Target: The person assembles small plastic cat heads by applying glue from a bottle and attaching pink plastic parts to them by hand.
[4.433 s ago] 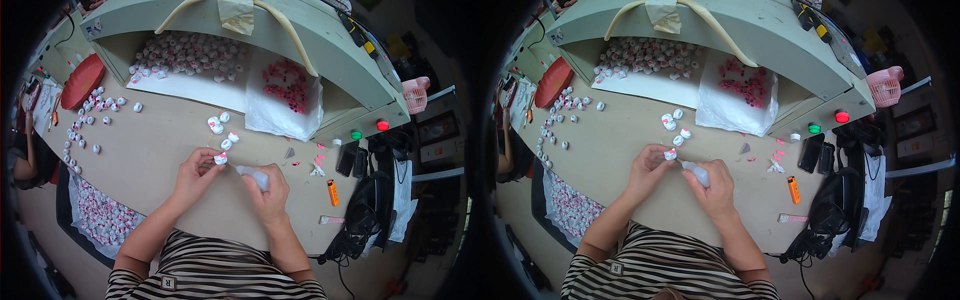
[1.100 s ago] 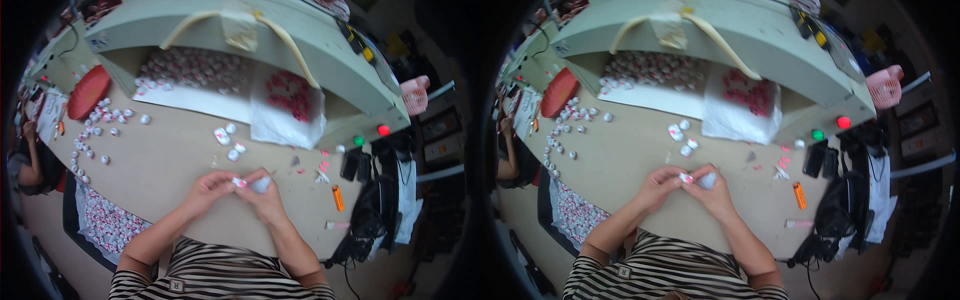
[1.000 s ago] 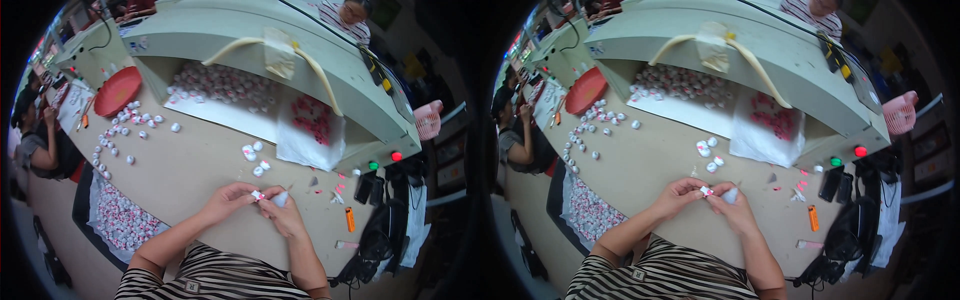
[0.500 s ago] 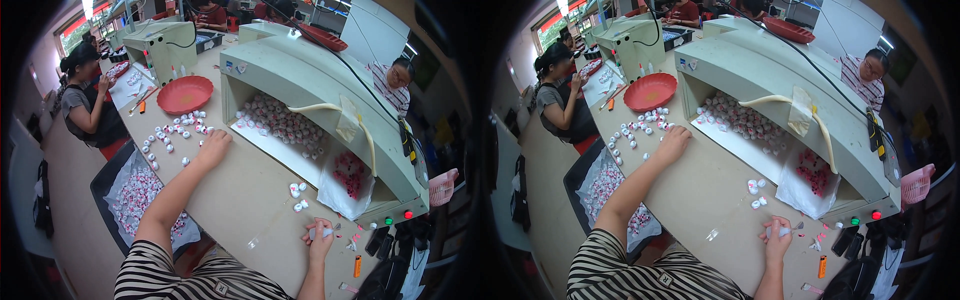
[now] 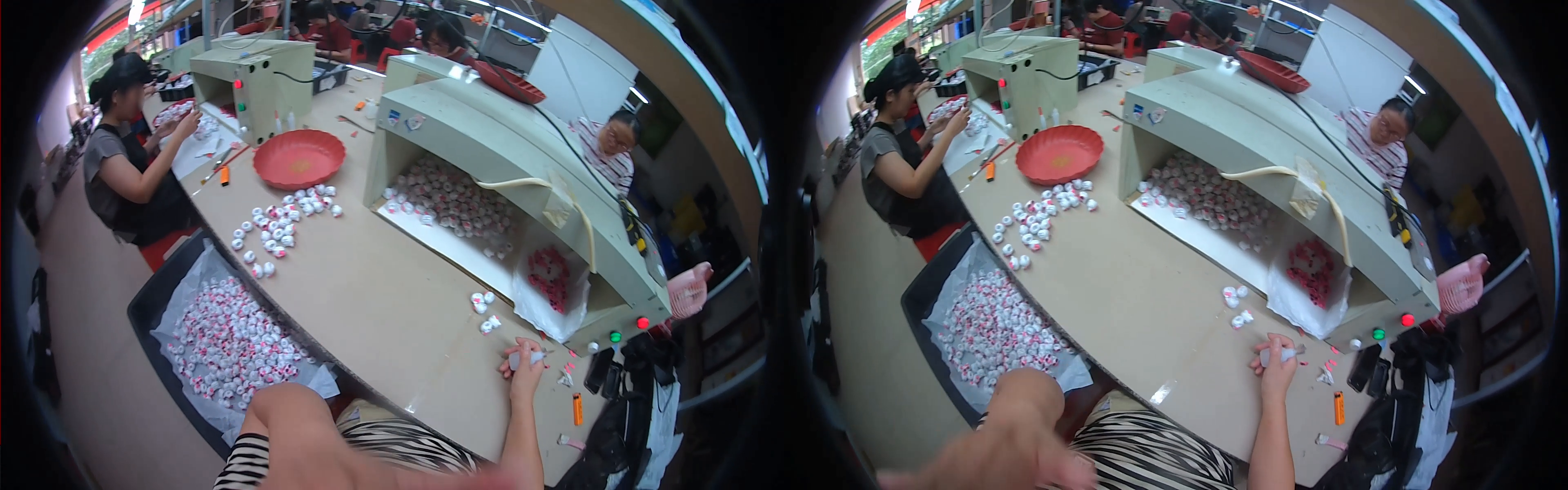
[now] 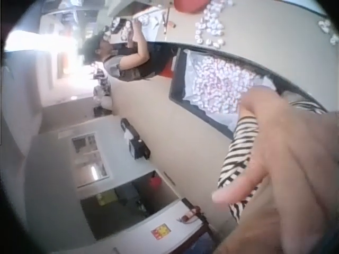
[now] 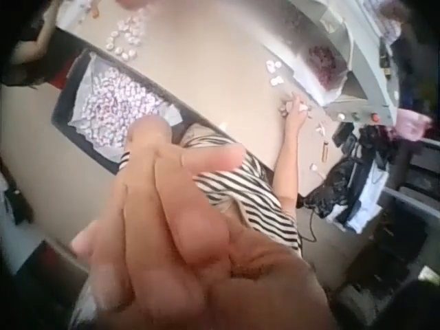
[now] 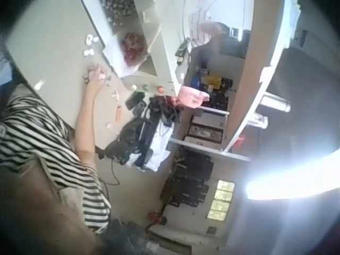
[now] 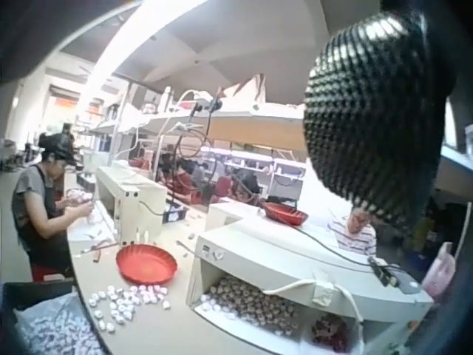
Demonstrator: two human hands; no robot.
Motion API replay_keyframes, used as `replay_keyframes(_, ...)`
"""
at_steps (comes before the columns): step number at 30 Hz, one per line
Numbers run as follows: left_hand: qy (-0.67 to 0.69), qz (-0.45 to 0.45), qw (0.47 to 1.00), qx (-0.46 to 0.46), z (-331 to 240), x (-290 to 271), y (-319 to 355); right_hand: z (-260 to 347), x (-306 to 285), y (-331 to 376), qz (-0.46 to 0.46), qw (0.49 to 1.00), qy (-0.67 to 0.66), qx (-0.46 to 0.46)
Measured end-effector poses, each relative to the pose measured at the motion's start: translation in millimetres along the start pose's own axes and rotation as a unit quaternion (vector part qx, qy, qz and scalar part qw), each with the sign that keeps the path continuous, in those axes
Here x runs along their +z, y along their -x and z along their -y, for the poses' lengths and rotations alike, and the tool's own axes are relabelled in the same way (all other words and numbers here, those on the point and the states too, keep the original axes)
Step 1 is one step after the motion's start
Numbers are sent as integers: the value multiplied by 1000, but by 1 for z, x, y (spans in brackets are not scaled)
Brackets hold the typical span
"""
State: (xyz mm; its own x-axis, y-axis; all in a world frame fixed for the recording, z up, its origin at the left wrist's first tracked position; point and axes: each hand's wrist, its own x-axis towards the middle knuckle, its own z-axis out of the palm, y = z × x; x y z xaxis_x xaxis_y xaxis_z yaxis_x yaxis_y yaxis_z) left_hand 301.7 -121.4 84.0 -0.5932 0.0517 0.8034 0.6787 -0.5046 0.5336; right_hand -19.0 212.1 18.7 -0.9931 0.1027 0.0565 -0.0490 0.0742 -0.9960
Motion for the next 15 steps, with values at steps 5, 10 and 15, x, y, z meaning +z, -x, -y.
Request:
replay_keyframes(5,290,63,947,123,51,60,-163,-7,22,7,4,1000,-8,5)
replay_keyframes(10,256,-17,957,136,59,73,-150,-4,18,3,7,999,-6,31)
replay_keyframes(15,-62,131,977,158,126,-47,-187,-11,8,6,46,998,8,34)
